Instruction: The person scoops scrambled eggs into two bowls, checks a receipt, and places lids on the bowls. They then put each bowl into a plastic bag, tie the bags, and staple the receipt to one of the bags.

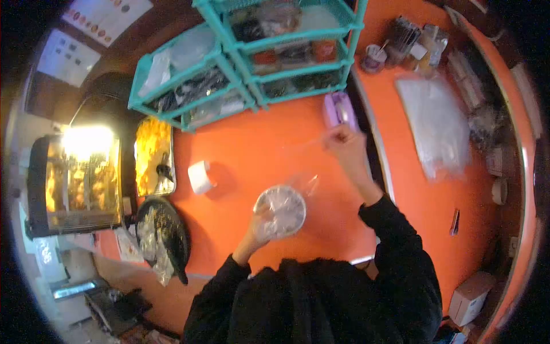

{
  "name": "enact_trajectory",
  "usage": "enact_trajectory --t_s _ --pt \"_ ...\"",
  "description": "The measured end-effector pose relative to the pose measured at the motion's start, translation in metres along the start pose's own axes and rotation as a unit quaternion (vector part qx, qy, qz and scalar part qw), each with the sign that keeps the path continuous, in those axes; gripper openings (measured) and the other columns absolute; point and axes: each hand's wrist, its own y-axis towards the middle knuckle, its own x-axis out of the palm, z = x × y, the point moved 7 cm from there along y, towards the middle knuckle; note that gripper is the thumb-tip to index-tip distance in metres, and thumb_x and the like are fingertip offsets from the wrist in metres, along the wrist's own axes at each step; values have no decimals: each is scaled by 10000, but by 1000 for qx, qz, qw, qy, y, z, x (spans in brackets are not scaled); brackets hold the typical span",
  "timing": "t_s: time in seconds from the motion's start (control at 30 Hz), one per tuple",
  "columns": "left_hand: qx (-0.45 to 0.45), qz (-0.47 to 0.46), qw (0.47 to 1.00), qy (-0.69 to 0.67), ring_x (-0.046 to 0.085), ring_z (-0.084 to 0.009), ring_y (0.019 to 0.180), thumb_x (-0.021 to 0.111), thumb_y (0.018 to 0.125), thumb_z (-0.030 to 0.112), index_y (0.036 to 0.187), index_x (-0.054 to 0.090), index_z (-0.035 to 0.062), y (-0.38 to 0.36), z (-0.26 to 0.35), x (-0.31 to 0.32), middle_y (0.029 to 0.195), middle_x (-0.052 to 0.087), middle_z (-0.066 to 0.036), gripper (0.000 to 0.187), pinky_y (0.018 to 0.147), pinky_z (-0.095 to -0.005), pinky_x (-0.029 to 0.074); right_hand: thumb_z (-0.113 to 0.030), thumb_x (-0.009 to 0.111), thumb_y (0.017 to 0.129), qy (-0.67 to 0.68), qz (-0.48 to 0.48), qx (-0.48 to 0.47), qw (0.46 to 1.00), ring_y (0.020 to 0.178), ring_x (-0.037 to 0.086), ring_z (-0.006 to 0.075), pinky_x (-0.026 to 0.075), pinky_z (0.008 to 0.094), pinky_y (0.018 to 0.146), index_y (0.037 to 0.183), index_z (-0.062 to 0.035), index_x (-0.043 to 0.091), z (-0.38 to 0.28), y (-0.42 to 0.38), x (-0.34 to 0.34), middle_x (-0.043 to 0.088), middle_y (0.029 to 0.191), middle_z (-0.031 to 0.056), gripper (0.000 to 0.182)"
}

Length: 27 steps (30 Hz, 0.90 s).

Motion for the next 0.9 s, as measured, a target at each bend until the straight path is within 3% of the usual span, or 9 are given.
enact_trajectory --t_s 0.1,0.3,0.37,0.43,0.63,0.7,0.73,0.8,0.9 --pt "-17 17 1000 6 526 -347 893 706 521 248 959 565 8 -3 2 -4 1021 519 -156 519 754 -376 448 26 642 670 82 -83 159 980 567 540 80 439 211 521 691 -7 563 64 -75 59 588 646 50 88" --pt "-124 28 991 47 498 -327 946 712 544 180 964 558 28 -3 19 -10 1033 499 -143 472 734 -382 447 13 679 662 196 -44 117 973 602 534 77 442 206 552 714 -26 513 74 -119 78 590 720 57 178" --pt "-263 38 955 -129 489 -321 950 711 543 184 974 555 37 -7 6 -6 1028 495 -138 481 739 -392 441 23 663 665 167 -67 136 974 622 528 78 442 209 571 725 -36 510 82 -126 78 585 729 51 175" --pt "-278 53 944 -171 488 -320 944 710 547 190 976 552 41 -2 6 -8 1034 490 -135 481 747 -402 432 32 646 668 140 -96 118 978 636 523 81 442 216 585 748 -42 511 85 -131 81 578 735 40 173" --pt "-149 48 986 60 528 -333 867 669 594 151 960 554 51 18 22 -27 948 542 -134 396 745 -411 426 35 605 657 56 -123 101 986 671 527 103 445 244 616 841 -53 537 67 -136 96 543 715 12 215" --pt "-245 -21 969 -27 547 -277 867 650 593 74 961 546 5 13 4 -17 970 559 -139 389 746 -359 441 17 600 660 56 -102 94 989 688 537 131 448 250 626 862 -60 552 70 -139 93 528 707 25 221" --pt "-294 -56 952 -69 556 -249 867 641 592 36 962 542 -18 8 -5 -11 981 567 -141 386 747 -333 449 1 594 679 20 -72 36 997 695 529 130 436 250 626 852 -61 548 61 -143 86 525 720 21 190" --pt "-118 -3 992 -38 568 -213 798 661 601 34 916 556 -29 -2 -24 -4 894 588 -105 337 696 -316 459 -32 581 715 -54 -11 -80 995 709 513 129 412 249 627 833 -63 542 37 -152 75 521 744 13 128" --pt "-132 90 983 -89 566 -148 685 645 647 60 770 579 -8 6 -21 -14 764 600 -72 155 591 -280 452 -87 641 657 -238 -42 -326 914 707 526 226 425 324 583 845 -110 571 11 -186 85 526 814 50 202"
